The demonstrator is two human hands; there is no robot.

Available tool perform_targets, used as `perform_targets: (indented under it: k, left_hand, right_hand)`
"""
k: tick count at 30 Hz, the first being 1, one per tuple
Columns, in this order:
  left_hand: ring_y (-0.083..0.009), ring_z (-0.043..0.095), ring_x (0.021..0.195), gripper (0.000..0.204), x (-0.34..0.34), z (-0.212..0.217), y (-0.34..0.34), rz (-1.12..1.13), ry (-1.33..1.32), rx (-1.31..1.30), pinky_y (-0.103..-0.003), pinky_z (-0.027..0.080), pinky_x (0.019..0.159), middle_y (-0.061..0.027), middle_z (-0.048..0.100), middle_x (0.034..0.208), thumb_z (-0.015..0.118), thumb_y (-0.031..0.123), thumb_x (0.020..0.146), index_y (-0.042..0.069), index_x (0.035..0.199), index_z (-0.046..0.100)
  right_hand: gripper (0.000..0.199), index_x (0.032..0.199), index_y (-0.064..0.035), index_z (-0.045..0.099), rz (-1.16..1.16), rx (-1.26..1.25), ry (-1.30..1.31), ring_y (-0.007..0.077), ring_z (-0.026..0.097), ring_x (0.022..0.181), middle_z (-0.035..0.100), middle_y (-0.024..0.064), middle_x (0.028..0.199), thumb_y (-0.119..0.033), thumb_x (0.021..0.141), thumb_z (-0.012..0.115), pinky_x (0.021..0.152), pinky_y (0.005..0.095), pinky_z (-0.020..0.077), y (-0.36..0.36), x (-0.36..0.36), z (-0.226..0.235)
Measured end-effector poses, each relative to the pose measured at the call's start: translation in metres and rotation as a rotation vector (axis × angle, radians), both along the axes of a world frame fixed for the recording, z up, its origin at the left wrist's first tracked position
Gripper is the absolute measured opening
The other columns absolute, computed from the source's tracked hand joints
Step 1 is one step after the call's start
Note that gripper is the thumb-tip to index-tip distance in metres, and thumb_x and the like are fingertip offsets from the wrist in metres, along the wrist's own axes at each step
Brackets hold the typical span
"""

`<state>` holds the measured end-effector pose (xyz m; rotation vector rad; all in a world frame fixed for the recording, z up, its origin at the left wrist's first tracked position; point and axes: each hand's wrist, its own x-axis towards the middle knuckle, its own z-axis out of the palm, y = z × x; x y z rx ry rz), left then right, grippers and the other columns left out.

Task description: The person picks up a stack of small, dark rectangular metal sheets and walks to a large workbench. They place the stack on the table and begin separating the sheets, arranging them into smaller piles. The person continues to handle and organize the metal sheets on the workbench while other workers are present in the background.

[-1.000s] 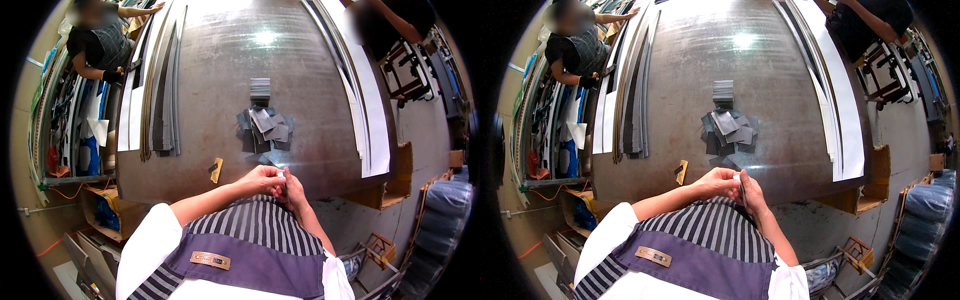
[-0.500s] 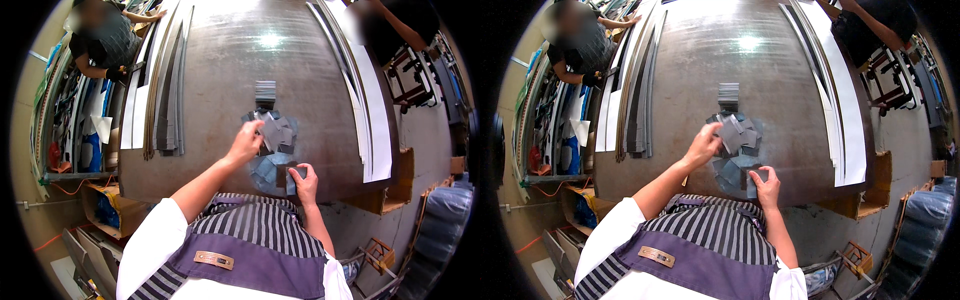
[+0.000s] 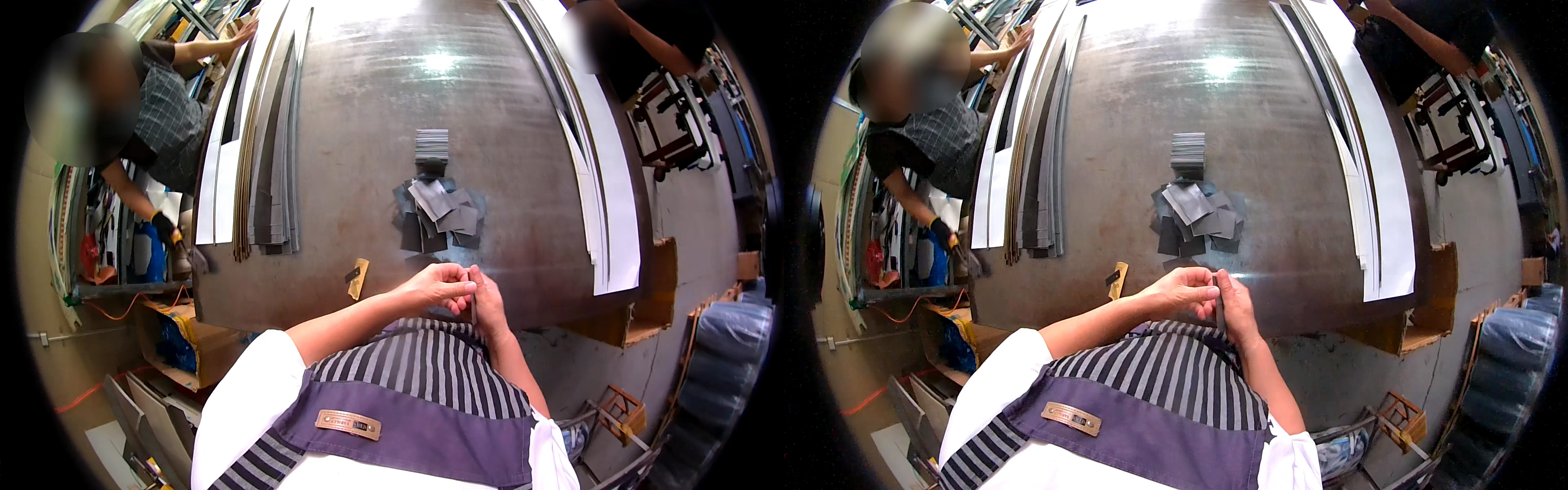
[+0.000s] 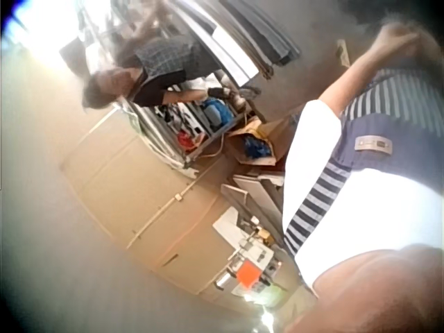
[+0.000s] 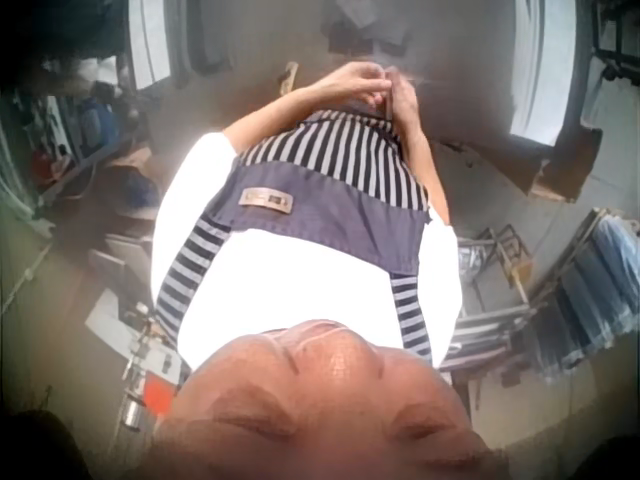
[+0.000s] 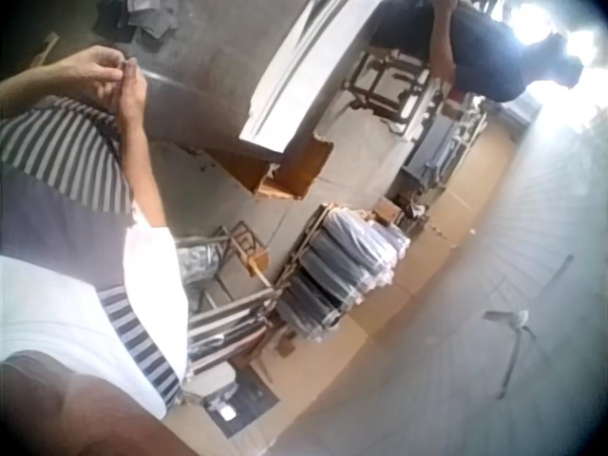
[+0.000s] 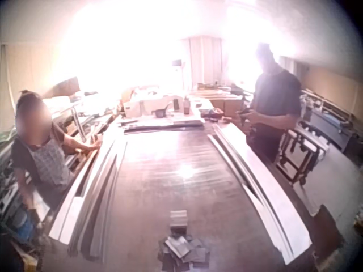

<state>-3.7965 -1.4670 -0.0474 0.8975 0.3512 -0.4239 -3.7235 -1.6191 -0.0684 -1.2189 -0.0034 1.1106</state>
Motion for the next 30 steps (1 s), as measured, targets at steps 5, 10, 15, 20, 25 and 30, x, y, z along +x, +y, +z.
perform_targets:
  k: [5,10,15,20,25,30]
  left_hand:
    - [-0.0080,0.059,0.071,0.021,0.000,0.006,-0.001,-0.015,0.010,-0.052,-0.023,0.048,0.064,-0.0003,0.061,0.080,0.063,0.026,0.091,0.007,0.087,0.056]
    - [-0.0243,0.061,0.067,0.015,0.002,0.006,-0.001,0.037,-0.430,0.786,-0.031,0.048,0.060,-0.0099,0.060,0.071,0.066,0.012,0.081,0.002,0.078,0.057]
    - [-0.0364,0.059,0.069,0.012,0.010,-0.002,0.003,0.087,-0.649,1.203,-0.038,0.047,0.060,-0.0193,0.056,0.071,0.065,0.004,0.073,-0.001,0.081,0.058]
    - [-0.0115,0.058,0.061,0.017,0.032,-0.003,0.063,0.374,-0.157,0.731,-0.027,0.048,0.055,-0.0060,0.062,0.077,0.055,0.005,0.088,0.001,0.105,0.055]
    - [-0.0172,0.058,0.069,0.030,0.000,-0.032,0.068,0.524,-0.268,1.403,-0.029,0.050,0.064,-0.0094,0.057,0.088,0.063,0.003,0.079,0.004,0.108,0.055]
    - [-0.0312,0.060,0.092,0.040,-0.042,-0.071,0.024,-0.021,-0.099,1.491,-0.039,0.050,0.078,-0.0138,0.056,0.100,0.075,0.025,0.074,0.002,0.100,0.056]
  right_hand:
    - [0.052,0.091,-0.0035,0.058,0.060,-0.023,0.101,0.0078,0.050,0.049,0.054,0.0014,0.063,-0.053,0.095,0.042,0.043,0.0192,0.0367,0.000,-0.003,0.018]
    - [0.053,0.092,-0.0050,0.058,0.030,0.078,0.268,0.0089,0.051,0.049,0.056,0.0029,0.064,-0.055,0.095,0.040,0.042,0.0211,0.0380,-0.009,-0.012,-0.014]
    - [0.055,0.089,-0.0063,0.058,-0.117,-0.090,0.165,0.0090,0.046,0.046,0.053,0.0012,0.062,-0.058,0.094,0.038,0.038,0.0224,0.0334,0.007,-0.014,-0.001]
    - [0.045,0.095,-0.0053,0.059,-0.068,-0.107,-0.089,0.0067,0.043,0.047,0.052,0.0002,0.062,-0.049,0.095,0.045,0.042,0.0201,0.0340,-0.003,0.006,-0.014]
    - [0.027,0.106,-0.0008,0.062,0.044,-0.326,-0.522,0.0103,0.055,0.062,0.056,0.0002,0.068,-0.023,0.089,0.062,0.058,0.0245,0.0468,-0.015,0.001,-0.054]
    - [0.037,0.113,-0.0011,0.060,0.221,-0.409,-0.843,0.0247,0.060,0.087,0.057,0.0142,0.107,-0.014,0.078,0.066,0.077,0.0338,0.0487,-0.008,-0.005,-0.066]
